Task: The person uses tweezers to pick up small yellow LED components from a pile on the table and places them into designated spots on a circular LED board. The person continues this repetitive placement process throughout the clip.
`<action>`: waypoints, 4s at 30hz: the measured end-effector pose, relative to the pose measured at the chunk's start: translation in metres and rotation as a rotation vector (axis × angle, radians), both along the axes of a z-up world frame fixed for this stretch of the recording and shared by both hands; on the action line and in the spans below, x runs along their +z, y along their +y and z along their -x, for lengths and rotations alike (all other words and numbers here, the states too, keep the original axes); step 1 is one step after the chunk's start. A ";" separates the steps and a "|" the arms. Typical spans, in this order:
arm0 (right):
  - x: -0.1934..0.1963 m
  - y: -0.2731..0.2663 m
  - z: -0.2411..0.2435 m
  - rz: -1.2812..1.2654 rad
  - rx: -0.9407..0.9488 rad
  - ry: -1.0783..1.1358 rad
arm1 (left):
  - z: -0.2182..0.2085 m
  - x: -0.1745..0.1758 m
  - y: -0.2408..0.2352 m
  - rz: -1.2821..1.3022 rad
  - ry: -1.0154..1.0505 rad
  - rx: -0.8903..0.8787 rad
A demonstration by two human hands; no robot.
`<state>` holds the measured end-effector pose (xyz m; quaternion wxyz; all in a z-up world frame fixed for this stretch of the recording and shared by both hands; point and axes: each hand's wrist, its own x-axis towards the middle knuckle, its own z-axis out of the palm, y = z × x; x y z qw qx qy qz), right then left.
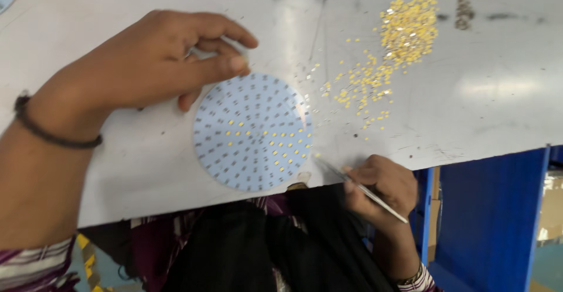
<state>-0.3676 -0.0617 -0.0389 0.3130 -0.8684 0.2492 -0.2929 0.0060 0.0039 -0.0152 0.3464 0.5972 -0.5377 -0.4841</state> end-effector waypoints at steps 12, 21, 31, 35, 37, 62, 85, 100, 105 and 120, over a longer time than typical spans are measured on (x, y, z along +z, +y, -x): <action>-0.004 0.018 -0.016 0.167 0.135 0.002 | 0.004 0.007 0.001 0.051 -0.047 0.007; 0.001 0.000 0.003 0.132 -0.019 0.006 | 0.005 0.009 -0.005 -0.034 -0.079 0.006; -0.001 -0.037 0.052 0.069 -0.140 0.101 | 0.002 -0.006 -0.005 -0.100 -0.122 0.034; -0.001 -0.038 0.051 0.071 -0.141 0.129 | 0.004 -0.003 -0.005 -0.133 -0.134 0.046; -0.001 -0.037 0.051 0.085 -0.139 0.131 | 0.004 -0.002 -0.006 -0.141 -0.143 0.048; -0.013 0.049 -0.011 0.195 0.081 -0.044 | 0.002 0.004 0.002 0.069 -0.012 -0.013; -0.005 -0.018 0.048 -0.048 -0.424 0.017 | 0.006 -0.006 -0.011 -0.340 -0.214 0.064; 0.000 0.024 0.018 0.063 -0.315 0.026 | -0.001 0.004 -0.001 0.011 0.001 -0.021; -0.005 0.066 -0.020 0.134 0.034 -0.082 | -0.003 -0.001 0.003 0.077 0.023 -0.032; -0.007 0.075 -0.032 0.215 0.062 -0.016 | 0.003 0.004 0.003 0.075 -0.026 0.003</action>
